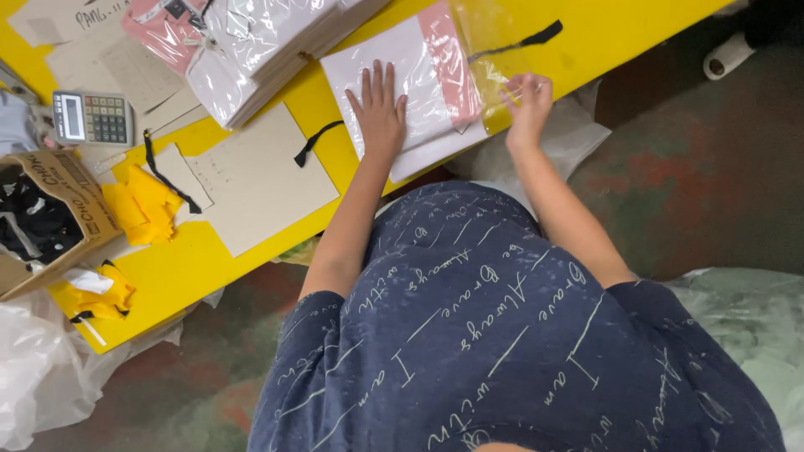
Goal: The person folds pink and white garments, places them into clear plastic bags, and secures the packages with black ribbons. They stack the finished packages on a yellow table.
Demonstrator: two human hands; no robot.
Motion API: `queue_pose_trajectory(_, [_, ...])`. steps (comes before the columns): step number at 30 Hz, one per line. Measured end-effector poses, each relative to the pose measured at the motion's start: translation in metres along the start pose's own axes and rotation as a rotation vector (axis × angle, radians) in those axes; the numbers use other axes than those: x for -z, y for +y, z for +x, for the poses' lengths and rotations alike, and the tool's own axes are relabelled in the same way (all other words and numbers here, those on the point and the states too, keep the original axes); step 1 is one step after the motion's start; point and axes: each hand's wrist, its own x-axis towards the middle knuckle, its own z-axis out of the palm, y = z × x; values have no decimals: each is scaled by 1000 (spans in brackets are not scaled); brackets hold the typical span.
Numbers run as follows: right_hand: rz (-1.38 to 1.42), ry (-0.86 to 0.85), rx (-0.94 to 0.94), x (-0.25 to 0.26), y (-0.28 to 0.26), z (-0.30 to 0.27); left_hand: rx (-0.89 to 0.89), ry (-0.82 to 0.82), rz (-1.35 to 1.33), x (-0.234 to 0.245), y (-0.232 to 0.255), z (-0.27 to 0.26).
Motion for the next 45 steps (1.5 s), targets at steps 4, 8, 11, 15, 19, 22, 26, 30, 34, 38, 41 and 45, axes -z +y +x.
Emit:
queue_pose_trajectory(4, [82,-35,-101,34,2,19,9,28,17,16,4,-12])
queue_pose_trajectory(8, [-102,-51,-84,38,-27,21,-47,188,-241,41,7,2])
queue_pose_trajectory(11, [-217,-38,-60,47,-22,34,-110,178,-317,36,7,44])
queue_pose_trajectory(15, [-250,-99,-230,58,5,68,-133,167,-408,2,13,136])
queue_pose_trajectory(19, [-127,-96,-395,30,-14,78,-235,127,-537,-23,16,209])
queue_pose_trajectory(22, [-165,-57,-467,12,-32,76,-308,33,-675,-23,27,237])
queue_pose_trajectory(26, [-322,6,-380,5,-38,81,-107,-363,-727,1,49,244])
queue_pose_trajectory(30, [-340,17,-292,10,-33,87,-203,-392,-833,9,58,250])
queue_pose_trajectory(34, [-355,7,-291,5,-51,79,-253,-404,-907,18,57,252])
queue_pose_trajectory(38, [-349,-5,-312,5,-54,74,-217,-434,-925,16,53,255])
queue_pose_trajectory(41, [-273,-6,-271,10,-34,77,-252,-476,-829,22,51,258])
queue_pose_trajectory(45, [-57,-20,-211,30,10,89,-288,-642,-562,29,60,271])
